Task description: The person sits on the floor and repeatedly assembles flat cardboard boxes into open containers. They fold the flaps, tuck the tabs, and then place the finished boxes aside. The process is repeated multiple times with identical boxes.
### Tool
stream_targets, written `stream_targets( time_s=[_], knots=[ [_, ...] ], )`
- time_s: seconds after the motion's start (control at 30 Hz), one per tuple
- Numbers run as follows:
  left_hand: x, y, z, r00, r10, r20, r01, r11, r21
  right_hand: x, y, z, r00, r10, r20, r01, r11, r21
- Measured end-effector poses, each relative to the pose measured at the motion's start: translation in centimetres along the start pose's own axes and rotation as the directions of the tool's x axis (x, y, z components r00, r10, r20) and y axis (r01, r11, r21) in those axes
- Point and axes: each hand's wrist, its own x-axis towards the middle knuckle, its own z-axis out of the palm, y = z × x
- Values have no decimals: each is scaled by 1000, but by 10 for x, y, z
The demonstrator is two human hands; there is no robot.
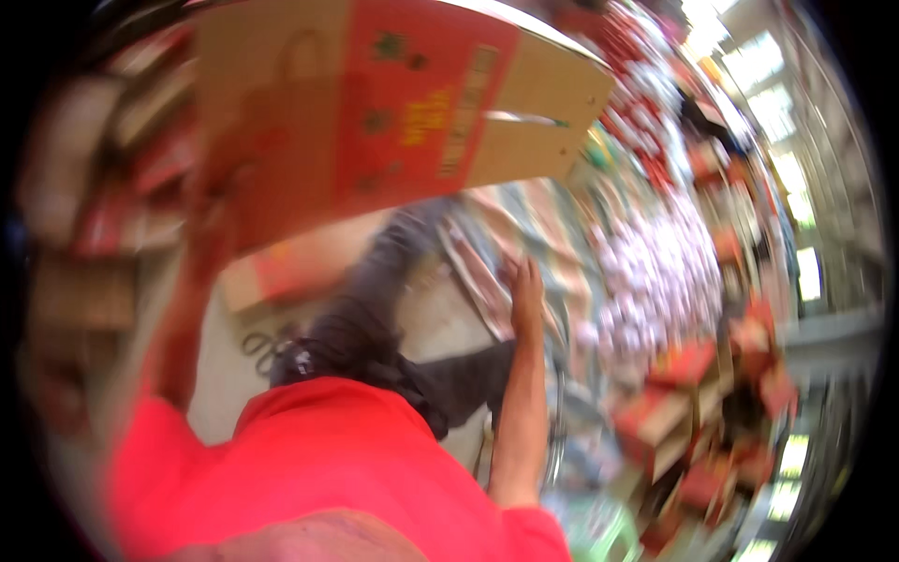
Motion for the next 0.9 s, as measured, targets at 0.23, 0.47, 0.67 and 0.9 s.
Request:
stream_targets(
  time_s=[0.23,0.47,0.67,0.9],
  knots=[
    [2,-96,99,944,-232,236,291,922,-257,-103,-87,-171,863,60,-502,293,751,592],
    [4,-159,161,748,-388,538,632,664,-400,-262,-71,-261,577,-111,-809,543,792,279],
    [-10,-202,214,658,-357,663,729,520,-444,-355,-64,-293,449,-40,-893,238,968,76],
    [-34,-263,270,609,-404,683,722,638,-267,-411,-123,-300,594,104,-798,-210,977,-28]
  ],
)
